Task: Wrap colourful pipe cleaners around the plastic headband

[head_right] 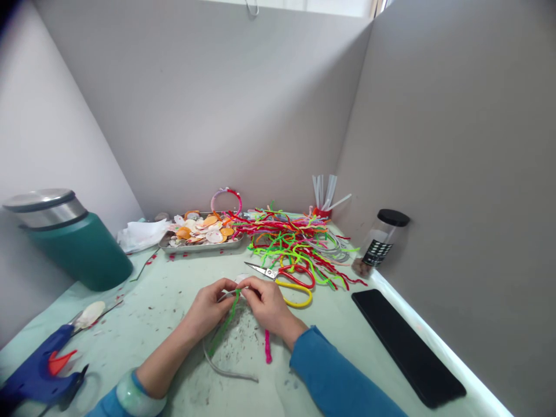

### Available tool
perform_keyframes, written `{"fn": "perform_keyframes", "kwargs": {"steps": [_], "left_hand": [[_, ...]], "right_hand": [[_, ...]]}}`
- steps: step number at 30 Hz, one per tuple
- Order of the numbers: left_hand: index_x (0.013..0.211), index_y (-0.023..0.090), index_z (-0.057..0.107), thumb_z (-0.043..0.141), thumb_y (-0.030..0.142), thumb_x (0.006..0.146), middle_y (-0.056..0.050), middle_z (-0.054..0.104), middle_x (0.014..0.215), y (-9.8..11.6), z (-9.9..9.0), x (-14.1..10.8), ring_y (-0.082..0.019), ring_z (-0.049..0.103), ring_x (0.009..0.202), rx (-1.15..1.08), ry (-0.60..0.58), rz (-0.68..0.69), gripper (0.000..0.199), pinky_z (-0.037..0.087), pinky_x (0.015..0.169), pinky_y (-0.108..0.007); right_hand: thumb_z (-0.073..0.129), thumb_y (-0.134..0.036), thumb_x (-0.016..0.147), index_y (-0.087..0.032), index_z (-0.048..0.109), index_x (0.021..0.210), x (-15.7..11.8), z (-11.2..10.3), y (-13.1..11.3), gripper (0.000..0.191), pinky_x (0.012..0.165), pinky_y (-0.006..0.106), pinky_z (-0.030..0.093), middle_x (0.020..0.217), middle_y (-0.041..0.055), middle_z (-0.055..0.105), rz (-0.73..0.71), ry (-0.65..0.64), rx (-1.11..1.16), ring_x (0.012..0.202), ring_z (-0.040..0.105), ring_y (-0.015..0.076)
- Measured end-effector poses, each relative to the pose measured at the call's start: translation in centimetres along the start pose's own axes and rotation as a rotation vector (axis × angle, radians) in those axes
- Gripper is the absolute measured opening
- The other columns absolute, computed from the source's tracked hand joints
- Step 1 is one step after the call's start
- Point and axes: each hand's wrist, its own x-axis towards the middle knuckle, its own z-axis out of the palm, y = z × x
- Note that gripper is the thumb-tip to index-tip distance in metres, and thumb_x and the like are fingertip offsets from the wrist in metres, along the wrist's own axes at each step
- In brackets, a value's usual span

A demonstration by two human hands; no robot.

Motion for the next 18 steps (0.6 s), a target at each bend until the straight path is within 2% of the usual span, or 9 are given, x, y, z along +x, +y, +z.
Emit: {"fn": "perform_keyframes", "kwargs": {"steps": [3,6,12,18], "left_hand": [[0.079,0.017,0.063,0.053,0.022,0.072,0.004,0.057,0.057,-0.01,-0.01,-0.01,-0.008,0.045,0.048,0.098,0.054,0.066,0.014,0.033,0.046,-0.018],[0.079,0.017,0.064,0.053,0.022,0.072,0.003,0.061,0.063,0.07,-0.03,-0.03,-0.009,0.047,0.052,0.138,0.085,0.117,0.013,0.034,0.05,-0.019],[0.079,0.017,0.065,0.053,0.021,0.075,0.001,0.063,0.067,0.16,-0.17,-0.09,-0.01,0.05,0.056,0.172,0.094,0.178,0.013,0.037,0.055,-0.02],[0.077,0.016,0.065,0.053,0.027,0.078,0.0,0.063,0.066,-0.18,-0.08,0.07,-0.011,0.05,0.059,0.152,0.087,0.178,0.016,0.037,0.056,-0.02]], "right_hand": [[0.049,-0.019,0.083,-0.02,0.062,0.092,-0.04,0.09,0.13,0.015,0.05,0.021,0.032,0.06,-0.0035,0.051,0.028,0.011,-0.009,0.053,0.043,0.0106],[0.049,-0.02,0.084,-0.02,0.06,0.092,-0.05,0.15,0.19,0.014,0.049,0.021,0.03,0.057,-0.0048,0.045,0.039,0.016,-0.006,0.051,0.039,0.0102],[0.048,-0.021,0.085,-0.02,0.06,0.091,-0.01,0.12,0.24,0.013,0.05,0.021,0.03,0.059,-0.0044,0.046,0.035,0.007,-0.016,0.052,0.039,0.0102],[0.049,-0.022,0.085,-0.019,0.06,0.09,0.03,0.13,0.45,0.012,0.05,0.021,0.029,0.058,-0.0044,0.046,0.037,0.006,-0.019,0.052,0.039,0.0099]]}}
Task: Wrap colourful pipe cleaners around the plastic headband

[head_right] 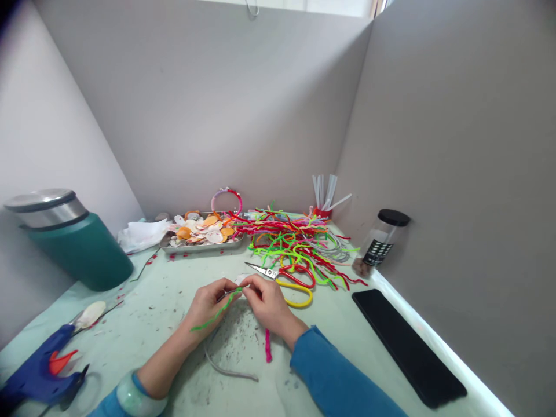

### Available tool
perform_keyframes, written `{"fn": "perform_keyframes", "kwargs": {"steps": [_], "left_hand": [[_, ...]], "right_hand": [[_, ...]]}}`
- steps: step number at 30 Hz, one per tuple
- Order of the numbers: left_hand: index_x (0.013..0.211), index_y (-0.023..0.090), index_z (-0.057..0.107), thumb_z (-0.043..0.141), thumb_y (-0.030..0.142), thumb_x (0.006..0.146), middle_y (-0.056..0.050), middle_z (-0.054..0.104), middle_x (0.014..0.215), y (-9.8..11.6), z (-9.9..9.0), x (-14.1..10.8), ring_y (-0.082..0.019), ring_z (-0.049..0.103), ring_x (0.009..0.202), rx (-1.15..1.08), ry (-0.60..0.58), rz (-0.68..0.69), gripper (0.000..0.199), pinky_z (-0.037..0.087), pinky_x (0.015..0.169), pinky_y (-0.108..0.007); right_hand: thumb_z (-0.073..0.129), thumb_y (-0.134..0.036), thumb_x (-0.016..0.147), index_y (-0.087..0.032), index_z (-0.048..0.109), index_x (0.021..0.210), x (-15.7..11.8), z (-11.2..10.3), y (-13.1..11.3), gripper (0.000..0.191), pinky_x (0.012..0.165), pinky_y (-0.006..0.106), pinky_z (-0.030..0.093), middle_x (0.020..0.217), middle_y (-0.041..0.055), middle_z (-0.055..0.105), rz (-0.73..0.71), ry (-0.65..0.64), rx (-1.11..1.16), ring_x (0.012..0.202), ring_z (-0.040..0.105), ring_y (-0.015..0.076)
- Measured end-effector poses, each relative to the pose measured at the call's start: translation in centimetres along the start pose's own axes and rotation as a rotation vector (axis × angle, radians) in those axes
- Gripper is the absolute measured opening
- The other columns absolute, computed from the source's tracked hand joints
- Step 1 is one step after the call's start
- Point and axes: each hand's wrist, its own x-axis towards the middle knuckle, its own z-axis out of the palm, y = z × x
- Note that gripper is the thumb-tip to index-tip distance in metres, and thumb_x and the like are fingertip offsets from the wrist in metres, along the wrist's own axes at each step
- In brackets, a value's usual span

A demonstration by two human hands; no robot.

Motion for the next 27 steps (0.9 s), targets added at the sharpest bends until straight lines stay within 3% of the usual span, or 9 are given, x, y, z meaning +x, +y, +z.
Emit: {"fn": "perform_keyframes", "kwargs": {"steps": [8,11,16,24,27], "left_hand": [[0.074,0.015,0.064,0.052,0.029,0.078,0.001,0.057,0.062,0.37,-0.06,0.0,-0.012,0.048,0.06,-0.095,0.01,-0.006,0.019,0.035,0.056,-0.02],[0.07,0.014,0.062,0.054,0.033,0.076,0.001,0.056,0.059,0.21,0.01,0.19,-0.01,0.047,0.053,-0.187,-0.028,-0.102,0.021,0.035,0.051,-0.02],[0.059,0.015,0.055,0.053,0.047,0.073,0.007,0.038,0.035,0.4,-0.02,0.38,-0.007,0.031,0.03,-0.304,-0.118,-0.364,0.035,0.022,0.035,-0.02],[0.055,0.016,0.051,0.059,0.047,0.07,0.007,0.038,0.031,0.26,-0.27,0.27,-0.005,0.027,0.027,-0.582,-0.155,-0.431,0.036,0.017,0.033,-0.019],[0.055,0.015,0.052,0.055,0.049,0.074,0.007,0.036,0.03,0.01,-0.23,0.25,-0.005,0.027,0.026,-0.58,-0.164,-0.45,0.039,0.017,0.032,-0.019]], "right_hand": [[0.049,-0.024,0.085,-0.019,0.059,0.09,-0.04,0.07,0.14,0.013,0.049,0.021,0.028,0.057,-0.0046,0.044,-0.001,-0.006,0.005,0.052,0.038,0.0099],[0.049,-0.024,0.085,-0.019,0.06,0.089,-0.05,0.05,0.12,0.012,0.049,0.021,0.028,0.057,-0.0048,0.044,-0.004,0.002,0.0,0.052,0.038,0.0098],[0.05,-0.023,0.084,-0.019,0.059,0.089,-0.08,0.08,0.29,0.011,0.049,0.021,0.028,0.056,-0.0053,0.043,0.001,0.011,-0.004,0.051,0.037,0.0097],[0.051,-0.024,0.084,-0.019,0.06,0.088,-0.21,-0.08,-0.24,0.011,0.05,0.021,0.029,0.056,-0.0053,0.044,-0.015,-0.022,-0.007,0.052,0.038,0.0095],[0.051,-0.024,0.084,-0.019,0.06,0.087,-0.22,-0.01,-0.18,0.011,0.05,0.021,0.03,0.057,-0.0051,0.045,-0.019,-0.017,-0.014,0.052,0.039,0.0095]]}}
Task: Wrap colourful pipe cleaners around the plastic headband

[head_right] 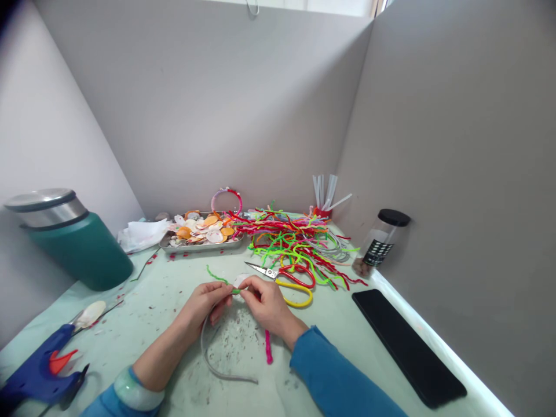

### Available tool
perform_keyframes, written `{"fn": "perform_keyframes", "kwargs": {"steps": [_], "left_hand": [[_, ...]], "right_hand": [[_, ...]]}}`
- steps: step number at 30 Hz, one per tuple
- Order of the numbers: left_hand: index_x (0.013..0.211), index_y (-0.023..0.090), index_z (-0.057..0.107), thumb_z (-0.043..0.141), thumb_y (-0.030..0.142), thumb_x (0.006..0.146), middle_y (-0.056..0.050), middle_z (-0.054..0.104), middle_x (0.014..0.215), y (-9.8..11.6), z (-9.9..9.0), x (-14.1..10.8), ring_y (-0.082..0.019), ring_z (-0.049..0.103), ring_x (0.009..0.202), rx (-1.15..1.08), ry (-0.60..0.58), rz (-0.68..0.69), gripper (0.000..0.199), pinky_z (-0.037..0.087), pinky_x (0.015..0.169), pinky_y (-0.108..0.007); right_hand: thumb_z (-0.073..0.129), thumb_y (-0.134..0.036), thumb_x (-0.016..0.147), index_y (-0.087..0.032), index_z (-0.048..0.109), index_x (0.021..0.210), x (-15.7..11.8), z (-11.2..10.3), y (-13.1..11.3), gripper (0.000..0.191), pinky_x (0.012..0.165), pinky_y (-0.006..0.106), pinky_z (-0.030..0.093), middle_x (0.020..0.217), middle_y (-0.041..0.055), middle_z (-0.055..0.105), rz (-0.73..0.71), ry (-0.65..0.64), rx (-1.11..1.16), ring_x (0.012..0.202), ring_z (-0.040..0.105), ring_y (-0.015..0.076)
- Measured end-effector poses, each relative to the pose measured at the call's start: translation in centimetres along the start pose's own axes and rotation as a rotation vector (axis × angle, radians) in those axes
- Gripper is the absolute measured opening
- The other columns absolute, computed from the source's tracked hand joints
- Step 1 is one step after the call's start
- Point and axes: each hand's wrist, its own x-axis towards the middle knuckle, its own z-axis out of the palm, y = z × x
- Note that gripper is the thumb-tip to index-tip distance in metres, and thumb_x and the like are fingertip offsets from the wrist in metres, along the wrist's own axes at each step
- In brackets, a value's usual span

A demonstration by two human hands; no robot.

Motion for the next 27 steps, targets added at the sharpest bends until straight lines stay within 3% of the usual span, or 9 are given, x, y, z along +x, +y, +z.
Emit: {"fn": "perform_keyframes", "kwargs": {"steps": [4,8,13,16,27], "left_hand": [[0.058,0.015,0.055,0.049,0.053,0.078,0.006,0.039,0.031,-0.04,0.06,0.13,-0.007,0.033,0.028,0.203,0.18,0.062,0.043,0.022,0.035,-0.019],[0.065,0.015,0.058,0.05,0.046,0.08,0.003,0.051,0.043,-0.03,-0.02,0.15,-0.01,0.046,0.042,0.388,0.333,0.282,0.036,0.035,0.044,-0.019],[0.078,0.016,0.064,0.054,0.027,0.08,-0.003,0.064,0.076,-0.06,0.03,-0.25,-0.013,0.058,0.066,0.552,0.321,0.589,0.014,0.043,0.056,-0.02],[0.087,0.018,0.065,0.052,0.02,0.081,-0.004,0.065,0.085,-0.18,0.08,-0.4,-0.014,0.059,0.075,0.623,0.3,0.693,0.014,0.045,0.063,-0.021],[0.096,0.022,0.069,0.05,0.014,0.081,-0.006,0.066,0.096,-0.54,-0.12,0.0,-0.017,0.061,0.086,0.777,0.25,0.648,0.025,0.046,0.076,-0.026]], "right_hand": [[0.051,-0.025,0.083,-0.018,0.06,0.088,0.11,0.14,0.33,0.012,0.049,0.021,0.029,0.056,-0.0049,0.044,0.027,0.041,0.0,0.051,0.038,0.0097],[0.051,-0.026,0.083,-0.018,0.06,0.086,0.26,0.16,0.5,0.013,0.048,0.021,0.029,0.056,-0.0044,0.046,0.061,0.075,-0.007,0.051,0.039,0.0101],[0.05,-0.025,0.083,-0.017,0.06,0.086,0.39,0.11,0.4,0.013,0.049,0.021,0.03,0.056,-0.0043,0.045,0.09,0.091,-0.005,0.051,0.041,0.0103],[0.05,-0.025,0.083,-0.017,0.061,0.085,0.44,0.07,0.23,0.014,0.049,0.021,0.031,0.056,-0.004,0.046,0.094,0.1,-0.009,0.052,0.041,0.0102],[0.052,-0.025,0.081,-0.017,0.062,0.084,0.35,0.11,0.34,0.013,0.047,0.02,0.03,0.056,-0.004,0.045,0.078,0.109,0.014,0.051,0.04,0.01]]}}
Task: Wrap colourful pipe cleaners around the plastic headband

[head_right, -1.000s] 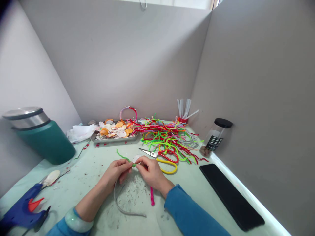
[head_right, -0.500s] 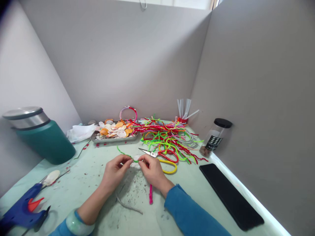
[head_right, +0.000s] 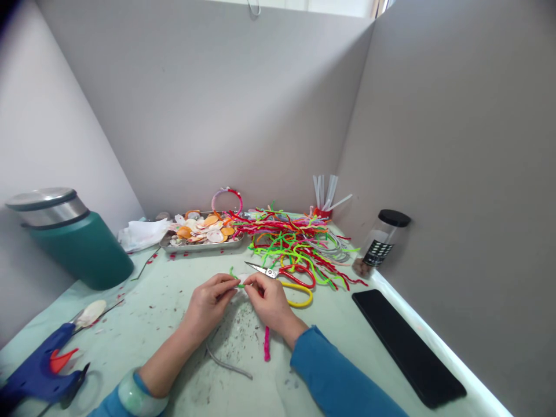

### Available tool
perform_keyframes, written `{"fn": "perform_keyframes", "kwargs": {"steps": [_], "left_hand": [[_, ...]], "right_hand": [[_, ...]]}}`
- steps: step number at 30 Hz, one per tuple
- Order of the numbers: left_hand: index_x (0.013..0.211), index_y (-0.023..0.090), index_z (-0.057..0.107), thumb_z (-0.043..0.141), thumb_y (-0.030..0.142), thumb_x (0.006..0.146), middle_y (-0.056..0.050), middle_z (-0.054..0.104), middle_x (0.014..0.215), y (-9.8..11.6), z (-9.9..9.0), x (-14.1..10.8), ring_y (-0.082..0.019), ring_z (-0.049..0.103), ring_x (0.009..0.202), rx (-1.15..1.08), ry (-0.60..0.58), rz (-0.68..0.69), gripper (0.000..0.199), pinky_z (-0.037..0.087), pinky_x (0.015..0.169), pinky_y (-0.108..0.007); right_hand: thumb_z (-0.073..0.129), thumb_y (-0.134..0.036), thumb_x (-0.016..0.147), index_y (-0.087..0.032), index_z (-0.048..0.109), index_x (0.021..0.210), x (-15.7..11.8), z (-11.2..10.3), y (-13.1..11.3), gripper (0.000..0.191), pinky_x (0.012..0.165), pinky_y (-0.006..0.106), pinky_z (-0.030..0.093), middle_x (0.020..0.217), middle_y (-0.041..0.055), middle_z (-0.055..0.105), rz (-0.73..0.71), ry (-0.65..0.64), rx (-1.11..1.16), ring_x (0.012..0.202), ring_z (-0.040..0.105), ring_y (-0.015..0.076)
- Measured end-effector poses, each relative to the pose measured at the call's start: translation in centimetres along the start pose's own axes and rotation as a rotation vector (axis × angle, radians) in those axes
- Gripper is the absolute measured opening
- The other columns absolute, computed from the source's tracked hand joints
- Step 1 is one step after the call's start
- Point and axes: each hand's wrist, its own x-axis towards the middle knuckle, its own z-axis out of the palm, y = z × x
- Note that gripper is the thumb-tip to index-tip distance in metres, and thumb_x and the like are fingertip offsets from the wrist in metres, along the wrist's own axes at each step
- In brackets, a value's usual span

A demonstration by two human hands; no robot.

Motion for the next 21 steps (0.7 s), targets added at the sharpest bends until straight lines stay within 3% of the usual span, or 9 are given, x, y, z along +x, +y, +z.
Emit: {"fn": "perform_keyframes", "kwargs": {"steps": [14,21], "left_hand": [[0.084,0.022,0.072,0.054,0.02,0.079,-0.005,0.07,0.087,0.5,-0.3,0.2,-0.017,0.063,0.079,-0.224,0.003,-0.074,0.018,0.045,0.073,-0.025],[0.079,0.018,0.07,0.055,0.03,0.077,-0.001,0.062,0.057,1.0,-0.3,0.3,-0.012,0.051,0.05,-0.284,-0.038,-0.271,0.02,0.036,0.051,-0.021]], "right_hand": [[0.052,-0.027,0.083,-0.017,0.061,0.085,-0.2,0.0,0.1,0.014,0.048,0.021,0.031,0.057,-0.0041,0.045,-0.042,-0.01,0.052,0.052,0.04,0.0097],[0.052,-0.029,0.083,-0.018,0.061,0.084,-0.3,0.0,0.0,0.014,0.048,0.021,0.031,0.057,-0.0039,0.044,-0.057,-0.011,0.054,0.052,0.039,0.0097]]}}
